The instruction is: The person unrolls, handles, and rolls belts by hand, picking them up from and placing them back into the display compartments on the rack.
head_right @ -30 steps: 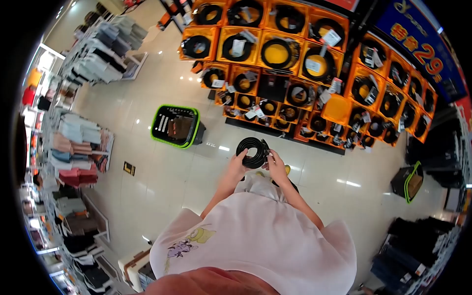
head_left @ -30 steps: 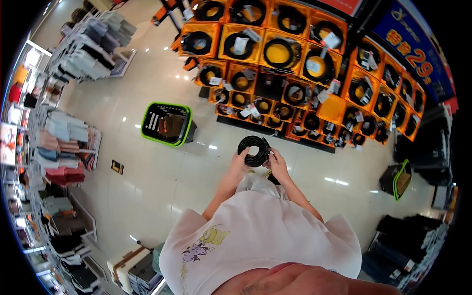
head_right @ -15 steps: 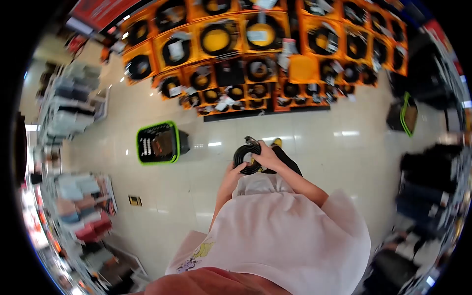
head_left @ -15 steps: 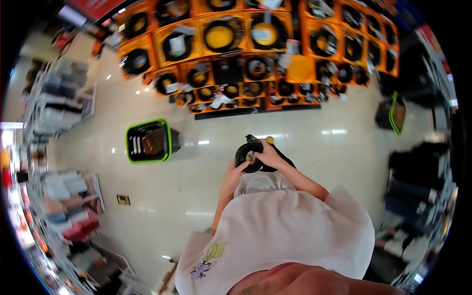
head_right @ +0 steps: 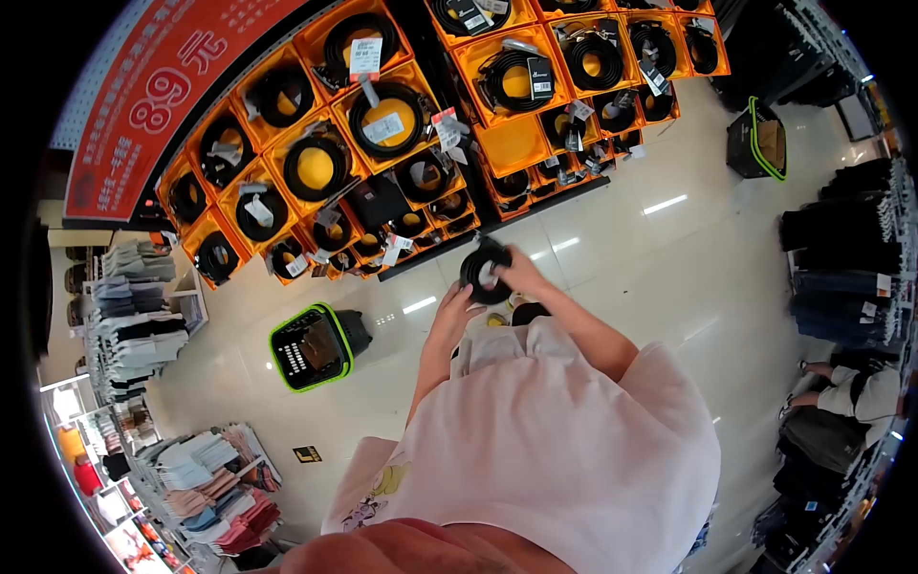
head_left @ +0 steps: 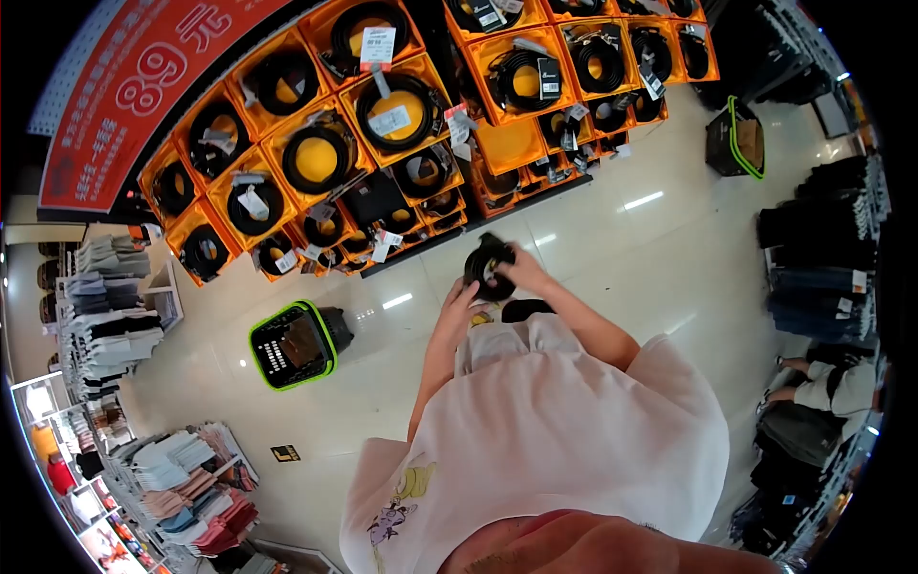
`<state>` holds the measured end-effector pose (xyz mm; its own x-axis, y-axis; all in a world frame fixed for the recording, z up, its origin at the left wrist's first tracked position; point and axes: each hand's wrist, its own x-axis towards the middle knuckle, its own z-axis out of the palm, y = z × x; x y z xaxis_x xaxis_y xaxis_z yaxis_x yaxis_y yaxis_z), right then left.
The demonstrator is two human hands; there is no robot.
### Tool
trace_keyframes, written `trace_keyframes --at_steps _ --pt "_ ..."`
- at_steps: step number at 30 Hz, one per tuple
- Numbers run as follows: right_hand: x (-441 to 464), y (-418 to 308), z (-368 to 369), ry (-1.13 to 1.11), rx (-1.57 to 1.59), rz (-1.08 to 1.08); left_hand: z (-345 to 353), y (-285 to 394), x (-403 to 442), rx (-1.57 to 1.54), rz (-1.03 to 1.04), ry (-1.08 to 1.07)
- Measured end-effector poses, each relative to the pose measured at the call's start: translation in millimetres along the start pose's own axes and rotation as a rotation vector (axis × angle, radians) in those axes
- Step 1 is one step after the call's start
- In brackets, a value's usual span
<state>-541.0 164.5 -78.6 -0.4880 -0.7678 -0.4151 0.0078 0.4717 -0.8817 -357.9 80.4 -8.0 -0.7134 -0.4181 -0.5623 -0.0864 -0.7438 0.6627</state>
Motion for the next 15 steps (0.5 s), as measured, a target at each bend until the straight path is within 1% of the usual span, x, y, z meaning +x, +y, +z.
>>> trace_keyframes --at_steps 1,3,5,7,9,11,12,13,14,15 --pt "17.5 -12.3 -17.8 0.064 0.002 0.013 9.4 10.6 6.5 0.037 0.009 0.056" --pt "88.2 23.9 -42.3 0.255 0.015 -0.134 8.0 26.1 20.9 0.138 0.045 0.027" --pt "118.1 -25.6 -77.0 0.387 -0.012 -0.304 5.5 37.9 29.0 0.201 0.060 0.049" --pt "168.9 -37.2 -104.1 0.405 -0.122 -0.153 0.8 44.1 29.4 0.204 0.079 0.156" --pt "201.8 -56.1 -118.3 0.519 -0.278 -0.310 -16.8 41.0 29.8 0.221 0.093 0.256" --pt "265.4 -10.3 -127.6 0.496 -0.559 -0.487 -28.0 36.8 22.5 0.206 0.086 0.341" --pt "272.6 -5.8 -126.1 0.545 -0.781 -0.531 -32.4 35.3 18.4 0.196 0.084 0.382" --pt "278.8 -0.6 -126.4 0.536 -0.956 -0.626 -36.5 32.7 13.5 0.192 0.070 0.415" --pt "279.4 7.1 -121.0 0.489 -0.945 -0.532 -39.7 29.6 9.7 0.184 0.058 0.445" --pt "272.6 -0.9 -116.4 0.446 -0.937 -0.442 -42.3 26.7 8.6 0.175 0.050 0.471"
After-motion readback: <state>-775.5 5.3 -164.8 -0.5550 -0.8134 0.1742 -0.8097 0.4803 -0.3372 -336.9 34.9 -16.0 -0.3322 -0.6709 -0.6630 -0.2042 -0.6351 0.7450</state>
